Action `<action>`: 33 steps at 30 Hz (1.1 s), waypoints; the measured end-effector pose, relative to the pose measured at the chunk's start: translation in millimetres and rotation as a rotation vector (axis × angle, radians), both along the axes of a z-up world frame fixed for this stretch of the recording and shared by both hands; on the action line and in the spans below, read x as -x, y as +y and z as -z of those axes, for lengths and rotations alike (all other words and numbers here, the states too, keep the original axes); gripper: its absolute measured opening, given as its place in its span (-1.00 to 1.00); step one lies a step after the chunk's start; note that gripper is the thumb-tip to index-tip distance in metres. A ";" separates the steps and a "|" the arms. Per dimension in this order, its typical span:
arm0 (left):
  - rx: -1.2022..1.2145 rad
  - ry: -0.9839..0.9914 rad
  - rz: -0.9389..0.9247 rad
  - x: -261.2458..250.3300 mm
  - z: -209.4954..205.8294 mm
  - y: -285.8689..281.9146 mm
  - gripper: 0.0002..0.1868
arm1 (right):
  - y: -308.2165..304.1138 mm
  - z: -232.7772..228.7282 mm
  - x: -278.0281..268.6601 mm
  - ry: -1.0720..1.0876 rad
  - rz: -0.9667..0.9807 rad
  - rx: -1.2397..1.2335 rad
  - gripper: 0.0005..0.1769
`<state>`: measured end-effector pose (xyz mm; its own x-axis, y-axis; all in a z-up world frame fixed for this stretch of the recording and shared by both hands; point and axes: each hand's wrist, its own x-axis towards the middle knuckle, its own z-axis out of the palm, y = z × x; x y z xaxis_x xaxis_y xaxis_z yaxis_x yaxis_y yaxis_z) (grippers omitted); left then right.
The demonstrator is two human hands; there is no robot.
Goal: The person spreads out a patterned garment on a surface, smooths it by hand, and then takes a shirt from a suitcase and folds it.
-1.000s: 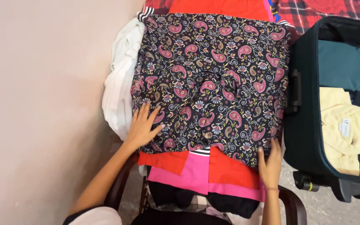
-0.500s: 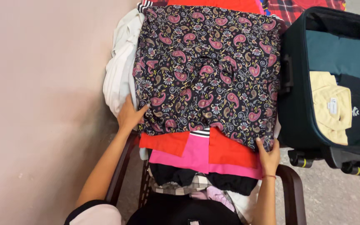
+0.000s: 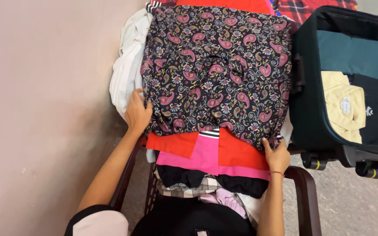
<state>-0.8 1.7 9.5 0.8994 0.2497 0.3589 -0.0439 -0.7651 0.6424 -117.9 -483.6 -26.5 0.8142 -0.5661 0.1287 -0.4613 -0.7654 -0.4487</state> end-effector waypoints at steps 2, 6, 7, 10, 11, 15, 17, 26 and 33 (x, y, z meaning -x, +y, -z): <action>-0.017 0.140 0.017 -4.3 6.3 3.8 -0.36 | -5.7 9.9 -0.3 -0.113 -0.054 -0.049 -0.51; -0.207 0.436 0.036 -8.5 13.9 8.9 -0.36 | -10.5 19.3 4.5 -0.289 -0.113 -0.081 -0.65; -0.188 0.412 0.036 -8.5 14.6 9.4 -0.38 | -12.0 18.3 5.2 -0.365 -0.113 -0.312 -0.68; -0.099 0.246 0.020 -9.7 18.2 9.9 -0.45 | -16.5 11.9 7.4 -0.542 -0.092 -0.882 -0.74; -0.046 0.130 0.004 -10.2 21.6 9.4 -0.48 | -19.6 6.9 9.6 -0.575 -0.069 -0.985 -0.75; 0.381 -0.213 0.081 -27.3 43.4 12.9 -0.53 | -20.8 -2.4 17.6 -0.536 -0.248 -0.845 -0.67; 0.640 -0.135 0.155 -35.8 52.8 17.6 -0.53 | -17.3 -2.4 20.9 -0.342 -0.243 -0.836 -0.60; 0.111 0.598 0.748 -15.6 45.1 6.7 -0.38 | -11.8 67.1 9.5 -0.161 -0.186 -0.693 -0.68; 0.689 0.568 0.790 -20.0 34.9 9.2 -0.45 | -49.3 46.2 18.8 -0.669 -0.186 -1.466 -0.77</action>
<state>19.3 10.9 -25.4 0.8776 -0.4607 -0.1327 0.0758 -0.1401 0.9872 -136.8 -532.9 -72.7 0.9049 -0.4207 -0.0640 0.1510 0.4580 -0.8760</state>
